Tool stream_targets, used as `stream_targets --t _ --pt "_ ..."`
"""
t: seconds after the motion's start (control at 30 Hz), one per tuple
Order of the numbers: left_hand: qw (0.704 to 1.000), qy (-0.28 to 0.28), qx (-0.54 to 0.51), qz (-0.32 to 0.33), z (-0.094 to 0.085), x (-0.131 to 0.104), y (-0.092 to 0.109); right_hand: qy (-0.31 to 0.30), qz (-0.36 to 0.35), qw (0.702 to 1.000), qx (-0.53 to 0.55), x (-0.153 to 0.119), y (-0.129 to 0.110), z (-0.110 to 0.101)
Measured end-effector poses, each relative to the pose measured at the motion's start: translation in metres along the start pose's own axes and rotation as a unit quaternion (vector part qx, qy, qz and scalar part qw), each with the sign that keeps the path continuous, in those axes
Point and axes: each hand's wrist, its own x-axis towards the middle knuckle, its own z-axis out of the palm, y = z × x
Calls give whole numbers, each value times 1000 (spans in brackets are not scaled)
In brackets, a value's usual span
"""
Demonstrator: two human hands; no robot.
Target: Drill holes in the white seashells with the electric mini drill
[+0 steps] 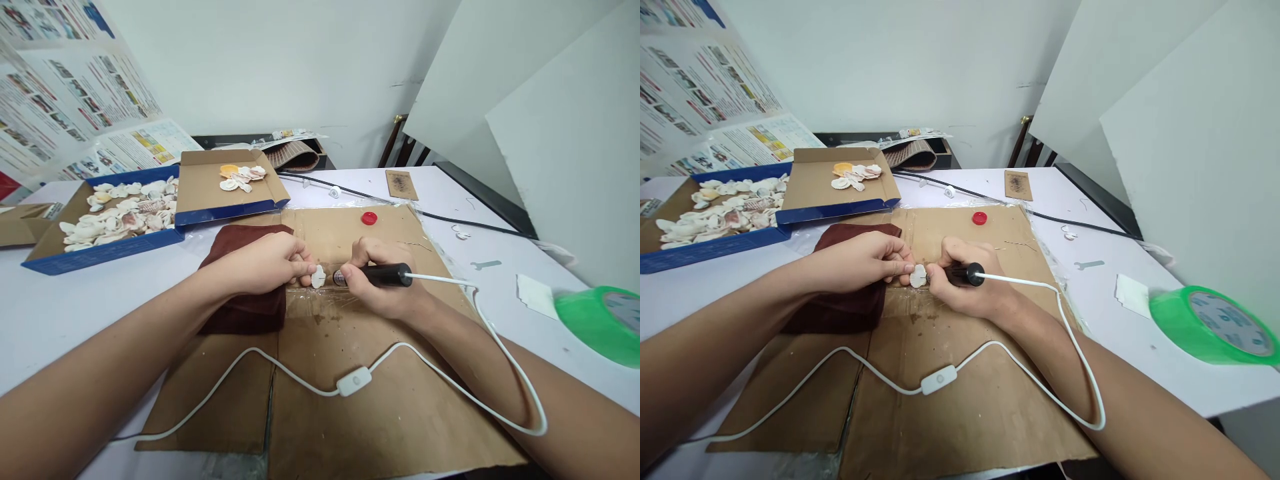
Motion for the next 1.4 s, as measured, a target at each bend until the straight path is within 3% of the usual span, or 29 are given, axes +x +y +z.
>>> stream_targets --t 0.23,0.6,0.73,0.83,1.07,1.4 --pt "994 -23 -95 -38 4 -2 2 -16 46 999 -17 1 -4 0" --pt "972 -53 -222 -59 8 3 -5 -6 33 999 -15 1 -2 -3" --pt "968 -35 -238 -70 11 5 -5 7 23 1000 -12 1 0 -4" --pt "975 -18 -207 -76 12 5 -3 -1 36 999 -10 0 3 -3" --pt "999 -22 27 -19 7 2 3 -7 53 999 10 0 6 -1" --pt "991 16 132 -5 14 2 6 -30 36 998 42 0 4 -8"
